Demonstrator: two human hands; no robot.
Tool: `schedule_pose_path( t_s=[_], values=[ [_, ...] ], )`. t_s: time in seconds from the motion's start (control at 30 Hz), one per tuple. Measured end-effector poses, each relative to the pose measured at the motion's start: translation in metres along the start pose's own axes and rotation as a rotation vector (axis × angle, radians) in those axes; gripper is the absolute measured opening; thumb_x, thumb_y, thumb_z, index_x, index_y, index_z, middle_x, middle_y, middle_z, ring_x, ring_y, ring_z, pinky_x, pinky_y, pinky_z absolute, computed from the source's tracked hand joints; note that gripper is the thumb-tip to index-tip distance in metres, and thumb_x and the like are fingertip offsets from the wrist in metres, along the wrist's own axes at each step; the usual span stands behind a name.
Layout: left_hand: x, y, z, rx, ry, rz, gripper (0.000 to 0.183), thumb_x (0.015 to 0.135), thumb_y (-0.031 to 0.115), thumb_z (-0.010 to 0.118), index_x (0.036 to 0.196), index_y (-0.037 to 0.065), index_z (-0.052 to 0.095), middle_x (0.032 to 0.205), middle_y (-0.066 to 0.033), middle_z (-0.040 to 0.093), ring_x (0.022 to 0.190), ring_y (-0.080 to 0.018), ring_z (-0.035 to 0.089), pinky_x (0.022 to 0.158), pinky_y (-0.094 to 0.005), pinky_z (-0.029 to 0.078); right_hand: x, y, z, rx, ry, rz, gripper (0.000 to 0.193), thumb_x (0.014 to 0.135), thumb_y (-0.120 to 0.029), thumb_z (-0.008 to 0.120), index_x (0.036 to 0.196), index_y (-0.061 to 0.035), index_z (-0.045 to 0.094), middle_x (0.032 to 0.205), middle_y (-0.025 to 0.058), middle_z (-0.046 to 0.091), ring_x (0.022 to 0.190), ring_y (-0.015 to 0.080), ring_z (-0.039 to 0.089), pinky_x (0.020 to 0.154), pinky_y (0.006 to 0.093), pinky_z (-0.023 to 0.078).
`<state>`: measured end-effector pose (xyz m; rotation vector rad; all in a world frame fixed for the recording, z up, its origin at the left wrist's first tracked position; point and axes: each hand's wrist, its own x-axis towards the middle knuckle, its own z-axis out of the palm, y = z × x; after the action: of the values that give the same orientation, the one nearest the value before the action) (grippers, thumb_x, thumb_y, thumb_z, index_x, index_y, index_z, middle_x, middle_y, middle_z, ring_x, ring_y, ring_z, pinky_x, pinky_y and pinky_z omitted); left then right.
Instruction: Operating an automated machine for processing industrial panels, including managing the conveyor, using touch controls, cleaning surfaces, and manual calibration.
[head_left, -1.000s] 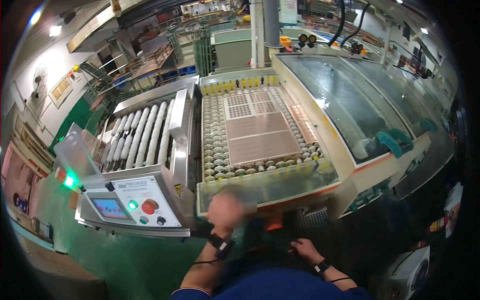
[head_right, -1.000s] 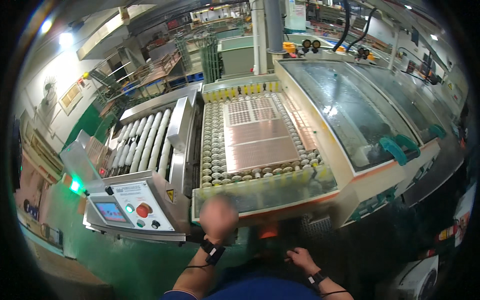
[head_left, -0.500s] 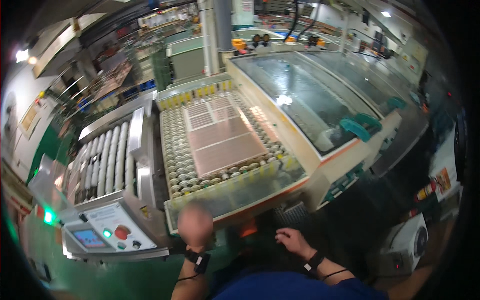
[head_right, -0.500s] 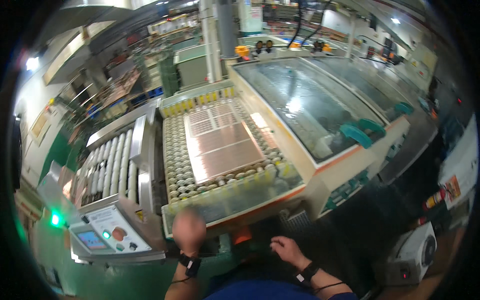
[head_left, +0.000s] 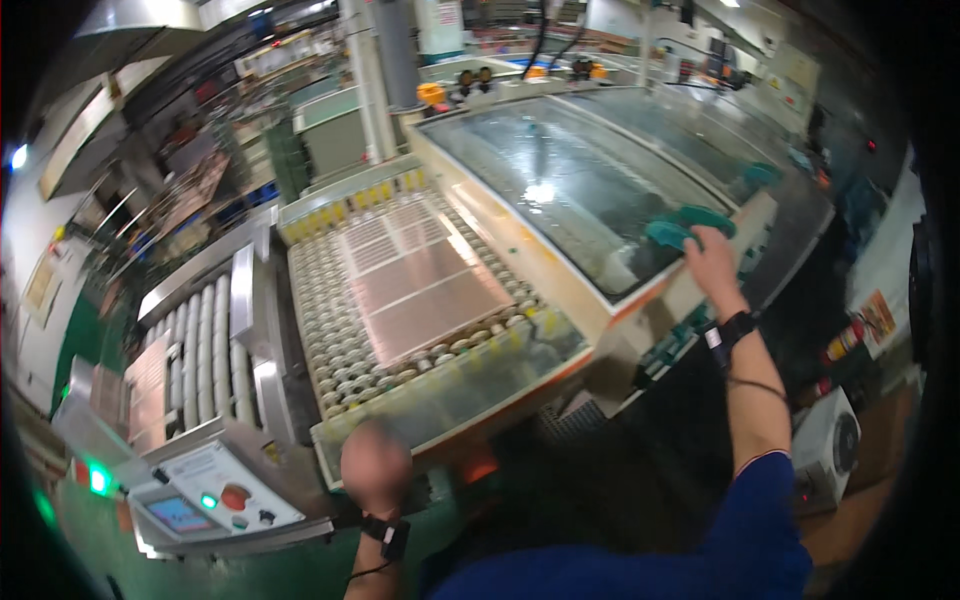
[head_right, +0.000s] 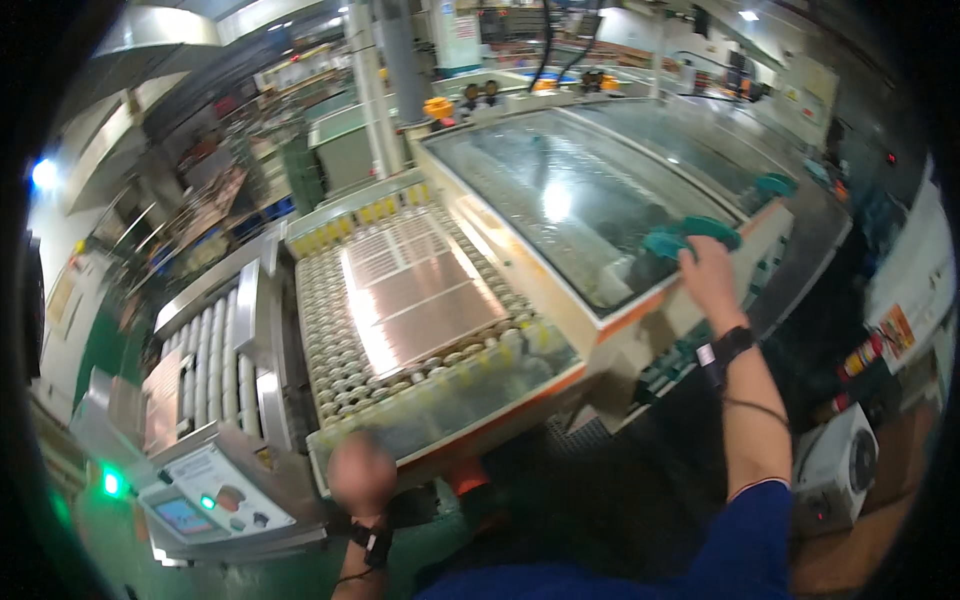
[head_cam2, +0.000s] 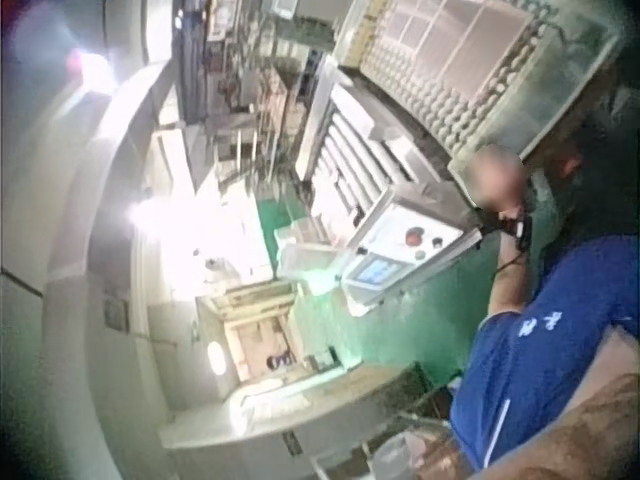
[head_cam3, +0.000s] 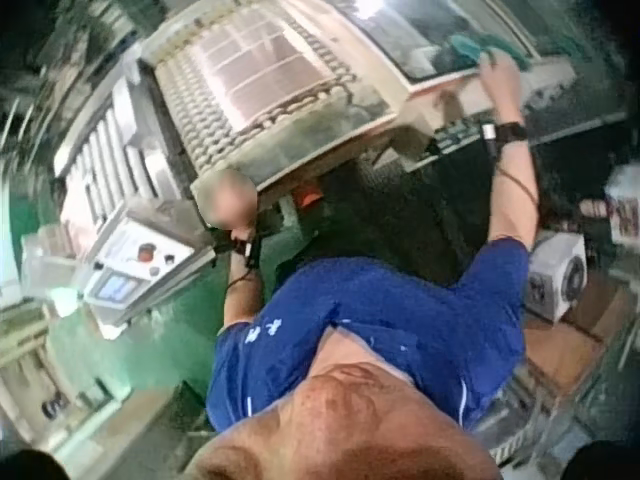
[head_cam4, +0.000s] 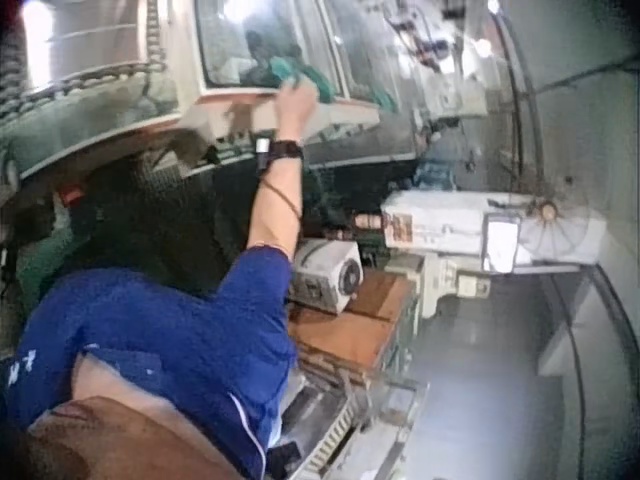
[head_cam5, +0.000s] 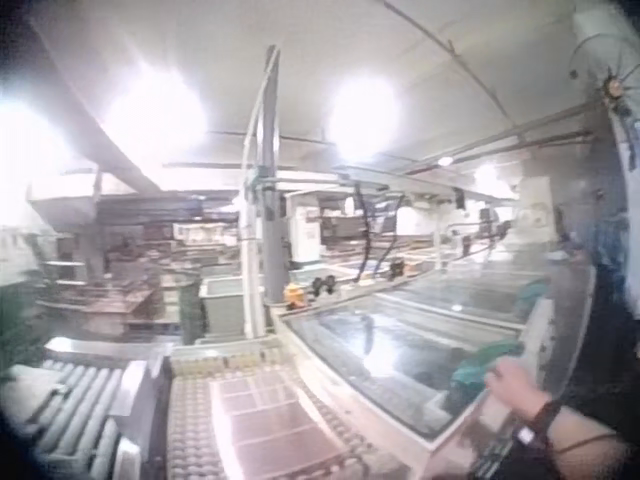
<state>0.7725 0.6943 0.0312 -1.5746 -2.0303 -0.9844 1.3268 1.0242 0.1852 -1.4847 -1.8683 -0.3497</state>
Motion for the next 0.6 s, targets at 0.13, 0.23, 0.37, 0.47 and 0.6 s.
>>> schedule_pose_path(
  t_s=[0.13,0.23,0.37,0.47,0.6],
  values=[
    [0.001,-0.006,-0.001,0.040,0.011,0.024,0.027,0.084,0.014,0.068,0.106,0.001,0.074,0.115,-0.0172,0.072,0.107,-0.0391,0.068,0.094,-0.0494,0.054,0.032,0.024,0.028,-0.153,-0.231,0.008,0.046,0.096,-0.038,0.066,0.128,-0.0046,0.069,0.121,0.0221,0.071,0.116,0.0437,0.063,0.102,0.0515,0.049],
    [0.002,-0.008,-0.005,0.042,-0.010,0.027,0.028,0.084,0.015,0.068,0.108,0.001,0.074,0.116,-0.0165,0.072,0.108,-0.0380,0.068,0.095,-0.0486,0.054,0.044,0.014,0.030,-0.248,-0.381,0.118,0.057,0.095,-0.048,0.066,0.134,-0.0072,0.067,0.128,0.0213,0.071,0.121,0.0433,0.064,0.102,0.0523,0.050],
    [0.001,-0.002,-0.006,0.038,-0.036,-0.047,0.035,0.085,0.014,0.069,0.117,0.000,0.071,0.122,-0.0186,0.071,0.112,-0.0396,0.066,0.098,-0.0477,0.053,0.056,0.038,0.038,-0.198,-0.509,0.057,0.064,0.094,-0.050,0.067,0.141,-0.0073,0.063,0.138,0.0227,0.066,0.128,0.0427,0.061,0.106,0.0504,0.049],
    [0.001,-0.006,-0.016,-0.064,-0.079,-0.155,0.049,0.086,0.013,0.068,0.133,-0.001,0.065,0.133,-0.0185,0.068,0.122,-0.0356,0.065,0.105,-0.0461,0.050,0.065,0.038,0.040,-0.194,-0.550,0.081,0.068,0.093,-0.049,0.068,0.144,-0.0054,0.061,0.144,0.0228,0.063,0.132,0.0424,0.059,0.109,0.0489,0.047],
    [0.005,-0.037,-0.036,-1.308,0.029,-0.900,0.062,0.088,-0.005,0.050,0.150,-0.005,0.049,0.147,-0.0174,0.061,0.137,-0.0281,0.057,0.115,-0.0441,0.044,0.068,0.045,0.038,-0.185,-0.567,0.131,0.070,0.093,-0.048,0.068,0.145,-0.0027,0.060,0.147,0.0227,0.061,0.135,0.0415,0.057,0.112,0.0473,0.045]
  ],
)
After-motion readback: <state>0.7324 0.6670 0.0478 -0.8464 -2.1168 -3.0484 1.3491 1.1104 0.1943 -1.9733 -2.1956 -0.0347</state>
